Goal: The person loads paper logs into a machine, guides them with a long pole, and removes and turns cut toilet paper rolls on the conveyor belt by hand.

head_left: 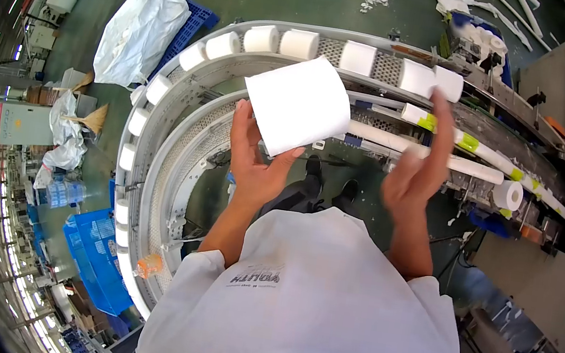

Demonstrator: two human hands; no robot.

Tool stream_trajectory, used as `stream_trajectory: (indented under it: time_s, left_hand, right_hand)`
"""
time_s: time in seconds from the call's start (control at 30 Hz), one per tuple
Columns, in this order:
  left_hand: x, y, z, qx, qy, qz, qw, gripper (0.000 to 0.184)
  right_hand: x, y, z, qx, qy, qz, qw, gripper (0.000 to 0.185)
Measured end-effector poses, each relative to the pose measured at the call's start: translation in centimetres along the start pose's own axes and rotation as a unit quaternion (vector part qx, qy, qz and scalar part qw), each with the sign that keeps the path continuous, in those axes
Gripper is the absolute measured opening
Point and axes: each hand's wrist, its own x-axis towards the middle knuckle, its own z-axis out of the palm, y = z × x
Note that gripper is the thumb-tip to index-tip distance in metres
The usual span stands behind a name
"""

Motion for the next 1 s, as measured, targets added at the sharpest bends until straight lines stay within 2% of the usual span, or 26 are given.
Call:
stream_trajectory:
  time_s: [0.03,0.1,0.13,0.2,0.27,0.3,0.37,0.43,0.47,0.5,0.57,0.6,0.63,0.7,0.77,0.87,1.0]
  left_hand:
    - [0.1,-0.1,0.4,0.006,0.002,0.007,1.0,0.096]
    - [-0.1,0.0,0.9,0.017,0.009,0.021,1.0,0.1]
    - [0.1,0.2,0.7,0.021,0.007,0.006,1.0,0.1]
    - [0.4,0.8,0.1,0.031,0.014,-0.024,0.999,0.099]
    - [0.9,0.6,0.0,0.026,0.021,-0.008,0.999,0.099]
    - [0.8,0.5,-0.2,0.026,0.022,-0.004,0.999,0.099]
    - [0.4,0.4,-0.5,0.038,0.018,-0.013,0.999,0.099]
    - [0.5,-0.1,-0.1,0.021,0.021,-0.011,0.999,0.098]
    - [0.3,-0.3,0.1,0.003,0.027,-0.011,1.0,0.096]
    - [0.2,-0.3,0.2,-0.013,0.034,-0.01,0.999,0.094]
    - [0.0,-0.1,0.2,0.035,0.029,0.018,0.999,0.095]
    - [-0.1,0.0,0.1,0.057,0.027,0.035,0.997,0.096]
    - [0.1,0.0,-0.2,0.054,0.012,0.044,0.997,0.096]
    - [-0.1,-0.8,-1.1,0.051,-0.018,0.061,0.997,0.098]
    - [0.0,-1.0,-1.4,0.15,-0.024,0.151,0.977,0.095]
    - [1.0,-1.1,-0.8,0.221,-0.027,0.292,0.93,0.092]
    - [1.0,-1.4,-0.8,0.252,-0.037,0.33,0.909,0.087]
  right_hand:
    - [-0.9,-1.5,0.7,-0.022,-0.073,-0.07,0.995,0.053]
    - [-2.0,-1.5,1.5,-0.093,-0.158,-0.088,0.979,0.047]
    - [-1.7,0.0,2.6,-0.14,-0.168,-0.034,0.975,0.041]
    - [0.6,3.3,2.4,-0.134,-0.149,0.225,0.954,0.033]
    - [2.3,6.2,-0.1,-0.131,-0.058,0.246,0.959,0.032]
    - [1.6,6.0,-0.6,-0.181,-0.002,0.07,0.981,0.033]
    - [0.9,2.0,0.4,-0.009,-0.039,0.065,0.997,0.041]
    - [-0.1,-0.6,1.4,-0.016,-0.077,-0.065,0.995,0.048]
    - [-0.9,-1.3,2.6,0.047,-0.084,-0.119,0.988,0.051]
    - [-2.2,-2.2,2.6,0.003,-0.134,-0.183,0.974,0.05]
    - [-2.0,-0.3,3.2,-0.075,-0.236,-0.131,0.96,0.052]
    - [-2.5,1.2,3.9,0.011,-0.159,0.034,0.987,0.05]
    - [-2.9,2.7,4.5,0.097,-0.075,0.193,0.974,0.05]
    - [-3.2,4.5,3.6,0.234,-0.061,0.247,0.938,0.056]
    - [-2.9,3.2,2.7,0.317,-0.173,0.242,0.901,0.061]
    - [-3.2,2.0,3.8,0.462,-0.204,0.227,0.833,0.068]
    - [-3.4,2.1,4.1,0.481,-0.212,0.283,0.802,0.077]
